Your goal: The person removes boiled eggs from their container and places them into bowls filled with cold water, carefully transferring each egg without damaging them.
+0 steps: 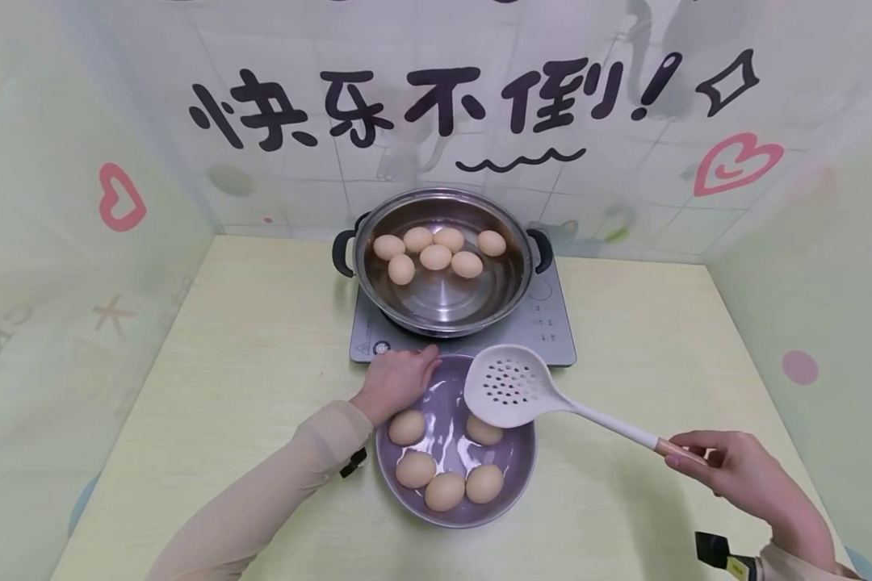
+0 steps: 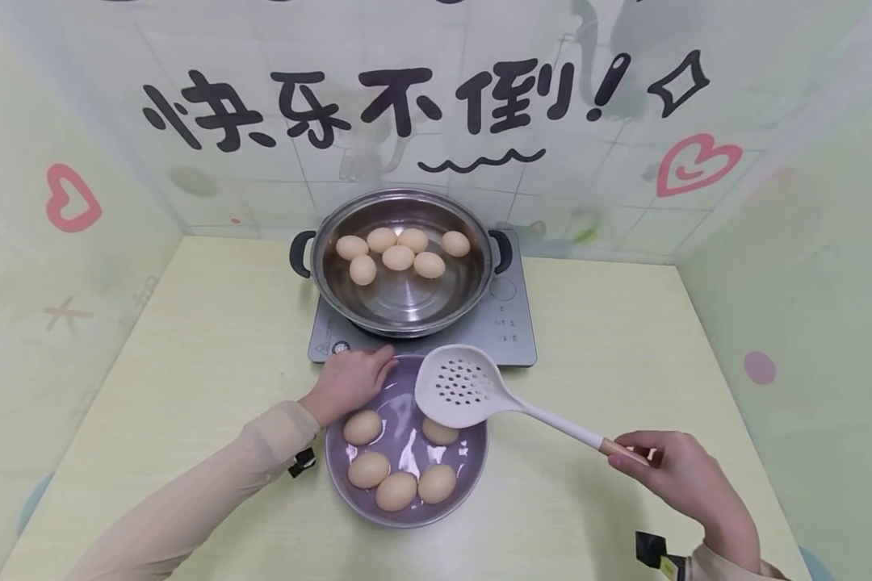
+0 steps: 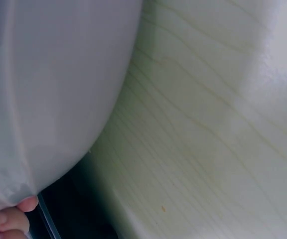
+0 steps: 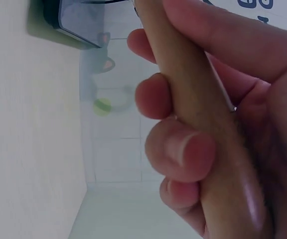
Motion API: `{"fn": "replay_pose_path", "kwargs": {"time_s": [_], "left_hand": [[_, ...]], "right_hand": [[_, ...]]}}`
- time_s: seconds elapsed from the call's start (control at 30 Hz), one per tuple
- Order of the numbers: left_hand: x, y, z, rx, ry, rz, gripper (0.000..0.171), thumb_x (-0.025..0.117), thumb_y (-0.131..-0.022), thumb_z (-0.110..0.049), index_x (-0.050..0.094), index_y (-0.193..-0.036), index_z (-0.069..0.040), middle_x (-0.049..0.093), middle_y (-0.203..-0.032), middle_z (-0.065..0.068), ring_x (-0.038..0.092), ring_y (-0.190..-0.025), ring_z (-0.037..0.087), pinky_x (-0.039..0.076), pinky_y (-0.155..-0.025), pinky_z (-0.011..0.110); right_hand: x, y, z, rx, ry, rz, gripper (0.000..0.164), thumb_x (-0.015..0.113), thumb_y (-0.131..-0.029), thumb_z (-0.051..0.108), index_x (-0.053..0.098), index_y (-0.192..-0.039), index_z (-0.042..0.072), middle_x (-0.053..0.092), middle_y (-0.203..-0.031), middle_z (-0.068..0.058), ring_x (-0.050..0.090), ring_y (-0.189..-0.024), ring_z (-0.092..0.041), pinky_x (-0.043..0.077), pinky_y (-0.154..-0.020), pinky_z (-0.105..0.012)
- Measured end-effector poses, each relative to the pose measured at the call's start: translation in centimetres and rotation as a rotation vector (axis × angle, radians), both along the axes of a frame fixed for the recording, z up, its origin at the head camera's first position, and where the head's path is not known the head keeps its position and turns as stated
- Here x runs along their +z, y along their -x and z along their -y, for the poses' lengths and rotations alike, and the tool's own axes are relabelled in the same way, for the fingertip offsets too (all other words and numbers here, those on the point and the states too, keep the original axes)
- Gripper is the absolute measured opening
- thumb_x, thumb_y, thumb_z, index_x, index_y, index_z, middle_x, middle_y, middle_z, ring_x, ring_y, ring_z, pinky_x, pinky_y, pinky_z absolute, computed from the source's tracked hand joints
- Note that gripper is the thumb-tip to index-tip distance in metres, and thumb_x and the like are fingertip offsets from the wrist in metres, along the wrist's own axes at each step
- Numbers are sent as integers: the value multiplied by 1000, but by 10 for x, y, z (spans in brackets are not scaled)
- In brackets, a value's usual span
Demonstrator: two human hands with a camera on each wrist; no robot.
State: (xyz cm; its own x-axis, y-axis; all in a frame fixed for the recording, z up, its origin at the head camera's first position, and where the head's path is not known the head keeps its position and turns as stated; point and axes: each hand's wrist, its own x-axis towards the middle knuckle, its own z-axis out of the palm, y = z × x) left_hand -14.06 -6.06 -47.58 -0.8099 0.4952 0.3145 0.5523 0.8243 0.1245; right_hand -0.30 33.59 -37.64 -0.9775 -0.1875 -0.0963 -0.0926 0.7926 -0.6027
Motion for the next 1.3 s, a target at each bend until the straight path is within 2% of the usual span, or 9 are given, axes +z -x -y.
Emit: {"fn": "replay_pose_path", "kwargs": {"time_s": [0.2, 0.4, 0.57, 0.73, 0.9, 1.0, 1.13, 1.3], "left_hand": [[-1, -1, 1, 0, -8, 15, 22, 53, -90, -30, 48, -78, -13, 53, -50, 3, 55, -44, 27, 35, -38, 37], [-1, -1, 1, 3, -5, 25, 21, 52, -90, -30, 48, -78, -13, 53, -50, 2, 55, -44, 26, 35, -39, 36], [-2, -1, 0, 5, 10, 6, 20, 52, -90, -30, 49, -79, -14, 54, -51, 2, 56, -44, 25, 36, -38, 35], [-2, -1, 0, 16, 3, 9, 21, 52, -90, -31, 48, -78, -14, 56, -52, 2, 57, -46, 27, 36, -39, 36], [-2, -1, -1, 22, 11, 9, 22, 51, -91, -32, 48, -78, -14, 55, -51, 2, 57, -46, 27, 35, -39, 36], [-1, -1, -1, 24, 11, 6, 22, 52, -90, -32, 48, -78, -14, 56, -52, 2, 57, -46, 27, 36, -39, 37], [-1, -1, -1, 25, 17, 1, 21, 53, -90, -32, 49, -78, -14, 56, -53, 2, 56, -45, 27, 36, -39, 37], [-1, 0, -1, 21, 21, -5, 22, 53, -90, -32, 48, -78, -14, 55, -51, 2, 56, -45, 26, 35, -38, 36]], "right_hand": [[3, 3, 3, 54, 97, -9, 14, 63, -83, 6, 67, -89, 19, 47, -58, 12, 37, -39, -4, 31, -37, -22], [17, 14, 13, 36, 110, -50, 11, 61, -85, 6, 66, -90, 15, 48, -60, 9, 39, -39, -5, 31, -38, -23], [30, 31, 30, -24, 53, -121, 10, 60, -87, 11, 65, -95, 10, 43, -57, 8, 35, -42, -5, 29, -38, -24], [35, 49, 52, -138, -30, -207, 16, 61, -87, 21, 64, -99, 10, 43, -58, 4, 35, -46, -6, 28, -40, -25], [32, 64, 75, -253, -111, -399, 17, 66, -83, 21, 65, -97, 11, 48, -64, 1, 35, -46, -4, 27, -42, -26], [28, 75, 85, -308, -147, -477, 17, 68, -81, 19, 66, -96, 10, 47, -64, 1, 34, -46, -6, 26, -42, -28], [23, 89, 94, -373, -182, -509, 17, 68, -80, 18, 68, -95, 11, 46, -65, 0, 38, -47, -13, 26, -42, -29], [17, 99, 102, -417, -191, -494, 17, 67, -81, 18, 68, -97, 12, 49, -68, -2, 46, -50, -20, 27, -42, -31]]}}
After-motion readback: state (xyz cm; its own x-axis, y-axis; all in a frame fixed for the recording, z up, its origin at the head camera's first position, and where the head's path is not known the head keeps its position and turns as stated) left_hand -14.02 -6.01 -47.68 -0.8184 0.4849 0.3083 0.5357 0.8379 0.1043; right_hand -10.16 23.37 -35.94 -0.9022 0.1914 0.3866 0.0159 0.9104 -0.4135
